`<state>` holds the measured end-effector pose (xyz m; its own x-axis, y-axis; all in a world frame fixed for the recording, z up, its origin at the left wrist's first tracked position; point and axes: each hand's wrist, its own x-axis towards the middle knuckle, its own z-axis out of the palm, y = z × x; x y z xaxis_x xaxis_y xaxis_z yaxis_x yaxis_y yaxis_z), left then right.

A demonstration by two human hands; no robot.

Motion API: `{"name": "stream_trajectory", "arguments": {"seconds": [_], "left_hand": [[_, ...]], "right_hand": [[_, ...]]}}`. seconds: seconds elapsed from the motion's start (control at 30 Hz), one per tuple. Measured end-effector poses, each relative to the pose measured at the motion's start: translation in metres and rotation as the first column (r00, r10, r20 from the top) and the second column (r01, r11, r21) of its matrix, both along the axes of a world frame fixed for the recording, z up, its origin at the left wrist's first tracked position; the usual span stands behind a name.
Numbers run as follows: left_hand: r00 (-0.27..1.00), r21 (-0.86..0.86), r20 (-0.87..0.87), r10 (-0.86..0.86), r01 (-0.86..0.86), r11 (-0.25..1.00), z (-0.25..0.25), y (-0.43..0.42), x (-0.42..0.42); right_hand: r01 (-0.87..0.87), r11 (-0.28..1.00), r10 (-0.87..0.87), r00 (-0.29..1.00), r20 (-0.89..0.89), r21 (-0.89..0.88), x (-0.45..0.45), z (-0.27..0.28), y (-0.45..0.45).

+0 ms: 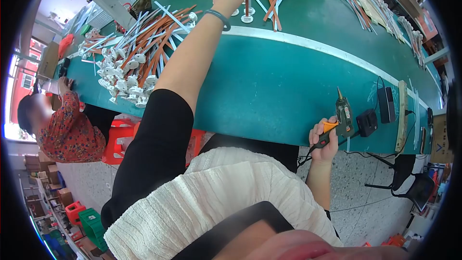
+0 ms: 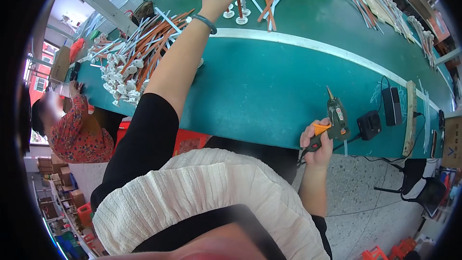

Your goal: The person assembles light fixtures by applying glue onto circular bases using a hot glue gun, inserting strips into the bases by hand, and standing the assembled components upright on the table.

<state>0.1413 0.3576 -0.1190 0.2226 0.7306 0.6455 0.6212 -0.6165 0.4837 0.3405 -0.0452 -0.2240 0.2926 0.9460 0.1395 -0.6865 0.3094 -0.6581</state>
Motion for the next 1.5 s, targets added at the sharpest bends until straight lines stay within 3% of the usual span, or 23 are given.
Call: {"name": "stream_trajectory", "arguments": {"seconds": [0.13,0.23,0.4,0.47,0.53,0.7,0.83,0.93,1.0,1.03,1.07,1.13,1.3,1.33,1.47,1.5], "left_hand": [[0.993,0.002,-0.105,-0.061,0.061,0.998,-0.003,0.015,0.001],[0.986,0.083,-0.122,-0.116,0.126,0.988,0.019,-0.021,-0.005],[0.928,0.053,-0.201,-0.313,0.329,0.943,0.055,-0.125,-0.003],[0.896,0.113,-0.247,-0.369,0.405,0.907,0.042,-0.165,0.007],[0.87,0.134,-0.283,-0.403,0.452,0.882,0.031,-0.2,0.016],[0.861,0.188,-0.258,-0.438,0.489,0.852,0.01,-0.244,0.034],[0.745,0.202,-0.28,-0.606,0.663,0.721,0.007,-0.245,0.033],[0.722,-0.045,-0.071,-0.688,0.687,0.726,0.022,-0.249,0.009],[0.831,0.009,0.112,-0.545,0.548,0.836,0.021,-0.23,-0.02],[0.804,-0.01,0.395,-0.444,0.487,0.873,0.008,-0.212,-0.034],[0.789,-0.154,0.531,-0.309,0.448,0.881,0.006,-0.196,-0.059],[0.526,-0.254,0.844,-0.102,0.56,0.788,-0.01,-0.167,-0.097],[0.61,-0.417,0.789,-0.075,0.622,0.662,-0.05,-0.184,-0.111],[0.692,-0.494,0.718,-0.07,0.578,0.649,-0.056,-0.199,-0.098],[0.631,-0.586,0.722,-0.283,0.776,0.234,-0.066,-0.245,-0.06],[0.62,-0.581,0.727,-0.295,0.784,0.217,-0.067,-0.255,-0.05]], "right_hand": [[-0.004,1.0,0.004,1.0,-0.011,0.018,-0.001,0.003,-0.001],[0.002,1.0,-0.001,1.0,-0.011,0.021,-0.002,0.004,-0.001],[0.302,0.938,-0.234,0.915,0.329,-0.17,-0.016,0.057,0.032],[0.338,0.94,-0.335,0.884,0.325,0.046,-0.02,0.088,0.059],[0.402,0.908,-0.419,0.847,0.329,0.12,-0.037,0.123,0.078],[0.466,0.882,-0.46,0.824,0.331,0.064,-0.051,0.134,0.091],[0.478,0.877,-0.457,0.798,0.392,0.049,-0.04,0.128,0.08],[0.506,0.86,-0.474,0.747,0.467,0.063,-0.031,0.128,0.071],[0.534,0.842,-0.492,0.706,0.508,0.074,-0.023,0.123,0.066],[0.528,0.846,-0.487,0.718,0.497,0.066,-0.02,0.122,0.065],[0.521,0.852,-0.48,0.732,0.484,0.056,-0.017,0.122,0.062],[0.5,0.864,-0.47,0.764,0.443,0.055,-0.012,0.121,0.059],[0.472,0.881,-0.461,0.837,0.296,0.035,0.003,0.119,0.051],[0.467,0.884,-0.456,0.855,0.249,0.017,0.004,0.121,0.049],[0.491,0.871,-0.487,0.855,0.182,0.023,0.008,0.123,0.042],[0.493,0.869,-0.49,0.854,0.174,0.029,0.01,0.123,0.041]]}}
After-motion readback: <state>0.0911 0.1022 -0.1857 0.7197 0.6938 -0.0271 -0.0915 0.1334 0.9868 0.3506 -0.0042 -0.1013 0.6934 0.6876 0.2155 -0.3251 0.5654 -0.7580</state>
